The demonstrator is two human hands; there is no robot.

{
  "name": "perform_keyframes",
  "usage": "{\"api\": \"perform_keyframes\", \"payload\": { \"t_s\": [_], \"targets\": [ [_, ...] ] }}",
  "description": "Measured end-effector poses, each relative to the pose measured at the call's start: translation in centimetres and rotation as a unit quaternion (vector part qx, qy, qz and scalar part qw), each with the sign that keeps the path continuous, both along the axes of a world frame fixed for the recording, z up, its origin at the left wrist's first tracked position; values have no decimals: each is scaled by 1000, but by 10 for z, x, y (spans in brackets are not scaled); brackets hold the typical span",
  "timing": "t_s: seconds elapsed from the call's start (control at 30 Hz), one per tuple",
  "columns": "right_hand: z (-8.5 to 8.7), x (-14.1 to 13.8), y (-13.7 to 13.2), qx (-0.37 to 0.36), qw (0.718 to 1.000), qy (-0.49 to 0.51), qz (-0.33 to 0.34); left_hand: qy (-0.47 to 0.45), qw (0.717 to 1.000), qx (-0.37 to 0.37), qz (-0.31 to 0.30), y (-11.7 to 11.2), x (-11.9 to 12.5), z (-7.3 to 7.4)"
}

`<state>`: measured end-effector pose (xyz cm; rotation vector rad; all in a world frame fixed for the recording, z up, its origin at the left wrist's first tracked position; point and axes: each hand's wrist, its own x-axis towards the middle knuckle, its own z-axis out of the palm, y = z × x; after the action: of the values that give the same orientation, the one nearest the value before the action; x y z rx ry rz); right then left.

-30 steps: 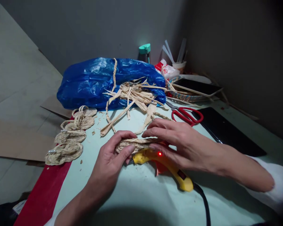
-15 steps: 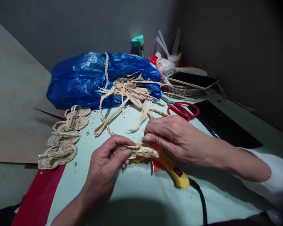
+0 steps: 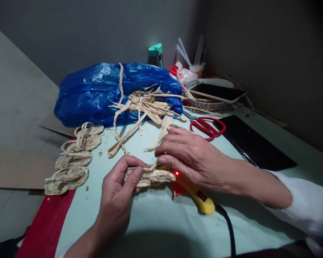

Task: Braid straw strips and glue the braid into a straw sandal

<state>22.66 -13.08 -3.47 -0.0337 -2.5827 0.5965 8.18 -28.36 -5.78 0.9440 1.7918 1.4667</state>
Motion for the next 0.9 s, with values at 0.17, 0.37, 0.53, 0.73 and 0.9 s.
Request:
{"api": "perform_keyframes", "payload": {
  "t_s": [0.17,0.37,0.53,0.73,0.9],
  "targets": [
    [10,18,-4,72,988,70,-117,-14,998,27,57,4,-4,-3],
    [-10,43,-19,75,954,-227,-181,116,980,58,151,5,-4,0],
    [-19,42,-28,-30,926,-313,-208,192,968,73,147,3,-2,1],
    [-14,41,-35,-53,912,-337,-225,142,977,72,143,7,-9,-1],
    [-11,42,-39,-134,907,-337,-212,68,985,57,146,11,-15,-1]
  ]
}}
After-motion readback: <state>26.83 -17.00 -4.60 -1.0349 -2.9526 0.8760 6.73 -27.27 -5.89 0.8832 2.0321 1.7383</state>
